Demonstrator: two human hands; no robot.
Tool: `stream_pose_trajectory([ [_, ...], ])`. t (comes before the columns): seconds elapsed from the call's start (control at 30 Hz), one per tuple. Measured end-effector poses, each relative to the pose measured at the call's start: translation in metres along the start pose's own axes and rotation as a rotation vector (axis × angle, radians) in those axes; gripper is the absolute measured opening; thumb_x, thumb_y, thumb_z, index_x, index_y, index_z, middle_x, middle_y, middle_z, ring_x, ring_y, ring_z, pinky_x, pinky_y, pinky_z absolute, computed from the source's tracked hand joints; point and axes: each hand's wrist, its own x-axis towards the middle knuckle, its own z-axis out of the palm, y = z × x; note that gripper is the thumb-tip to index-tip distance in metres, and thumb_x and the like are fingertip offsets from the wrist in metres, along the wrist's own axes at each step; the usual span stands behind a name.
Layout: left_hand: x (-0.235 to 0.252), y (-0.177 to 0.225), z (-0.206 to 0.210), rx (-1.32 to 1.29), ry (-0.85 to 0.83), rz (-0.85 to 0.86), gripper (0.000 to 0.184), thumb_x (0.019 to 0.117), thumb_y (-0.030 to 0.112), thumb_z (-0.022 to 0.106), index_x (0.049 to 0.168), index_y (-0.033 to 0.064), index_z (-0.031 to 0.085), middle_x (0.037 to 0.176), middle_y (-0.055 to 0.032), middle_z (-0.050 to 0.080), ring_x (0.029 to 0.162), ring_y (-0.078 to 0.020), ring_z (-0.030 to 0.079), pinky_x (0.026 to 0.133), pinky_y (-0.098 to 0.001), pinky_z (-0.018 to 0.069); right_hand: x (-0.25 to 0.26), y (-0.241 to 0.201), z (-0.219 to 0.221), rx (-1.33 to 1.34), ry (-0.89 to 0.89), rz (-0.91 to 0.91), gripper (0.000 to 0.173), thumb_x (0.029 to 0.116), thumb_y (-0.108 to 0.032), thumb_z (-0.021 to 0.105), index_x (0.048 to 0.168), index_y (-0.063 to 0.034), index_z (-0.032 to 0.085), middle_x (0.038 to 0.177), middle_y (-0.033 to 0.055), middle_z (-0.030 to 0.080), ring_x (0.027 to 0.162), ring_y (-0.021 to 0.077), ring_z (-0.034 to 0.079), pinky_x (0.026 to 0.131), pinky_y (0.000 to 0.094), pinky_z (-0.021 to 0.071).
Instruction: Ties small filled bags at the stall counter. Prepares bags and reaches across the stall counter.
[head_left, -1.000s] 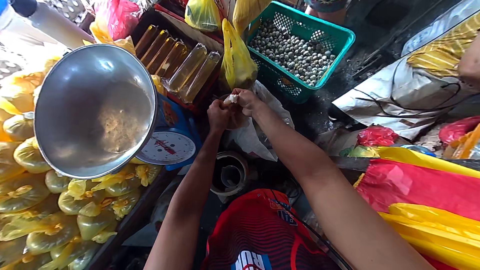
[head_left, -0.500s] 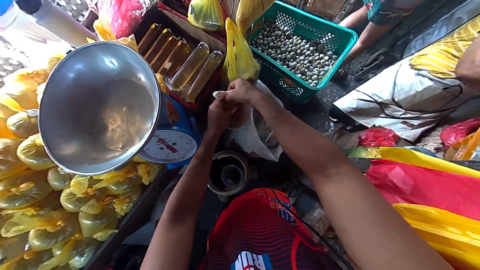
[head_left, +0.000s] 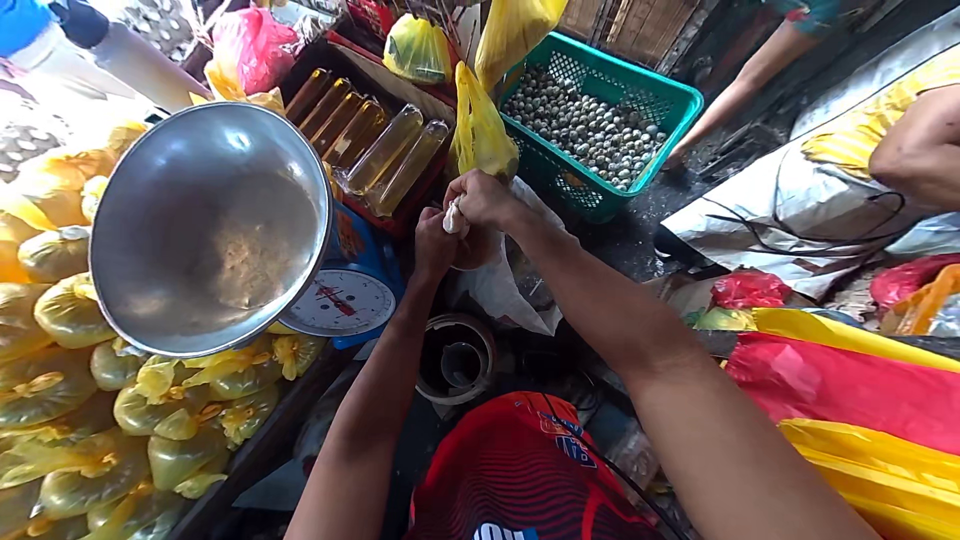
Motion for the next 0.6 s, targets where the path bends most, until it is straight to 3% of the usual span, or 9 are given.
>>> stream_pose_trajectory([
  [0.27, 0.005, 0.011, -0.006, 0.077, -0.017, -0.064, 0.015, 0.0889, 0.018, 0.076, 0.093, 0.0036, 0.076, 0.106, -0.0115, 0.072, 0.102, -0.0245, 0.069, 0.095, -0.0465, 0.0549, -0.004, 0.014, 0.008, 0.441, 0.094, 0.071, 0.024, 0.0915, 0.005, 0.053, 0.103, -0.0021, 0.073, 0.094, 0.0132, 0.075, 0.082, 0.0211, 0.073, 0.076, 0.0430, 0.0622],
  [0.6, 0.005, 0.024, -0.003, 0.158, 0.021, -0.052, 0.018, 0.0909, 0.022, 0.074, 0.088, 0.0039, 0.074, 0.099, -0.0112, 0.073, 0.097, -0.0254, 0.069, 0.091, -0.0474, 0.0554, -0.007, 0.026, 0.004, 0.454, 0.132, 0.088, 0.022, 0.0906, 0.005, 0.055, 0.105, -0.0016, 0.071, 0.096, 0.0122, 0.074, 0.086, 0.0190, 0.071, 0.080, 0.0413, 0.0596],
])
